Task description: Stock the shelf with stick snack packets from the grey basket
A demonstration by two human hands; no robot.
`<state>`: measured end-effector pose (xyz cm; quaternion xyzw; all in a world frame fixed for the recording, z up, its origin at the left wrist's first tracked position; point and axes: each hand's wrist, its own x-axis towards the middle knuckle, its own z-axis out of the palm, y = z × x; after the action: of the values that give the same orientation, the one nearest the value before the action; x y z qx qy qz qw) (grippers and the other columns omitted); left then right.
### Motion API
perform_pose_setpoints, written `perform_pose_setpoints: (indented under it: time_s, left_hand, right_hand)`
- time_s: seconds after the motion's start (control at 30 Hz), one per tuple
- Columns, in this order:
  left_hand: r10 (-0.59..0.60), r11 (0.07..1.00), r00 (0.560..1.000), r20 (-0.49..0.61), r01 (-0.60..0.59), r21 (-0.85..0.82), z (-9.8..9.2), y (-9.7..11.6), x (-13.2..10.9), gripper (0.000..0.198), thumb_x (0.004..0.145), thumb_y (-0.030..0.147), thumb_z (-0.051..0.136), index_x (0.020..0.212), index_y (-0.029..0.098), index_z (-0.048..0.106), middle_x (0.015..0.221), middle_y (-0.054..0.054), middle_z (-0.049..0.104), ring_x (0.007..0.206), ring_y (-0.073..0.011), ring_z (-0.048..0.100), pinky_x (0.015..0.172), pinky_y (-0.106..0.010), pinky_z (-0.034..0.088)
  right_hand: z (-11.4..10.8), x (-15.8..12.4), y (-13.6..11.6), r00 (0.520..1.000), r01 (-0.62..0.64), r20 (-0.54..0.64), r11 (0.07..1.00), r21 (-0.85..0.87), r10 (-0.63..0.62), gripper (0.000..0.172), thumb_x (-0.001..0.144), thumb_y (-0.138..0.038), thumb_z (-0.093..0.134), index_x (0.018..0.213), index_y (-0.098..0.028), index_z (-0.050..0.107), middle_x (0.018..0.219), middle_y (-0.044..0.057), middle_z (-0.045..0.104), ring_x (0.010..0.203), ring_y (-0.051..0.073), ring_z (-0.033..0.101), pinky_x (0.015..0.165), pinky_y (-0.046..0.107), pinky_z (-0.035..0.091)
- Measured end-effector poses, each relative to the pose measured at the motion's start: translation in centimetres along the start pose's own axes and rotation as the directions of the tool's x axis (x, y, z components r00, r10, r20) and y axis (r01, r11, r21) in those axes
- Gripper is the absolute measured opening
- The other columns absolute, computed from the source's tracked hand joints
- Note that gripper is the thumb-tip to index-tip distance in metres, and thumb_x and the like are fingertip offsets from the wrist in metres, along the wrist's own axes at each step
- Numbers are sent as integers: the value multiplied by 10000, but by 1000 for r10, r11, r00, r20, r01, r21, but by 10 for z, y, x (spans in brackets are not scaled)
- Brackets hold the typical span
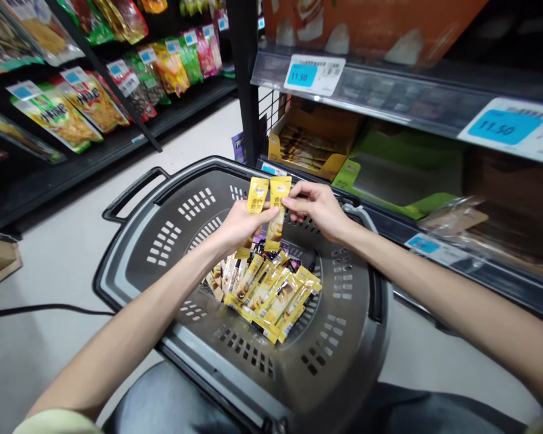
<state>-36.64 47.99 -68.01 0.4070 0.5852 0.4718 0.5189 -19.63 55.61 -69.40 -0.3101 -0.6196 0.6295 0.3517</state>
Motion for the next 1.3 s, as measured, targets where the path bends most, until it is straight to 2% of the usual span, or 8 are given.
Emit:
perform_pose_setpoints:
  time_s: [0.13,0.27,0.47,0.7,0.8,0.93,1.13,1.3]
  left_hand:
    - [28,999,1000,-10,-28,16,0,4,-1,107,797,224,794,729,159,744,523,22,528,427,-50,367,411,-203,260]
    - [11,997,1000,-1,-11,74,-1,6,-2,104,818,207,774,738,152,735,469,44,479,406,-50,348,409,-206,245]
    - [5,995,995,95,-14,100,1,1,-1,183,843,247,765,721,140,681,457,54,468,404,-49,376,411,-198,276]
    - [-3,996,1000,7,2,85,5,4,-3,169,905,260,697,792,136,678,428,62,447,383,-55,374,420,-193,281]
    - [10,996,1000,12,-11,87,6,4,-3,213,903,241,694,719,142,653,424,51,450,386,-57,372,418,-195,272]
    - [28,997,999,41,-31,77,6,3,-3,282,902,239,693,646,142,629,412,45,424,391,-56,362,419,-194,256]
    - [-4,1000,996,93,3,14,13,-2,-5,95,802,185,795,794,120,727,532,26,527,417,-40,360,407,-193,268]
    - [-9,999,994,112,5,32,16,-4,-7,104,799,180,795,874,120,756,638,0,604,445,-33,358,406,-195,277]
  right_hand:
    - [1,-1,0,999,44,-1,999,-12,-44,329,716,-485,849,848,-225,695,733,-22,645,542,110,551,495,256,419]
    - [0,-1,-2,998,40,42,999,31,-41,341,788,-519,789,973,-237,734,731,-29,646,443,70,455,422,239,340]
    - [-2,-1,0,999,33,27,999,28,-33,399,730,-535,835,872,-169,766,611,-21,628,348,28,310,348,229,181]
    - [-1,1,3,992,94,-78,996,-2,-94,370,685,-493,875,791,-150,783,510,-23,592,349,35,309,334,212,181]
    - [-1,1,3,989,96,-112,995,21,-93,362,641,-447,908,787,-147,771,660,26,706,428,59,454,350,197,249]
    - [1,0,2,997,65,-53,997,40,-63,452,615,-453,917,915,-149,767,834,65,774,629,135,644,444,203,439]
    - [0,0,4,988,121,-95,993,18,-118,412,602,-439,925,823,-129,767,801,72,772,736,203,723,570,286,587]
    - [-2,2,8,966,206,-157,978,-21,-207,343,629,-416,917,807,-165,766,845,45,776,758,197,741,648,329,627]
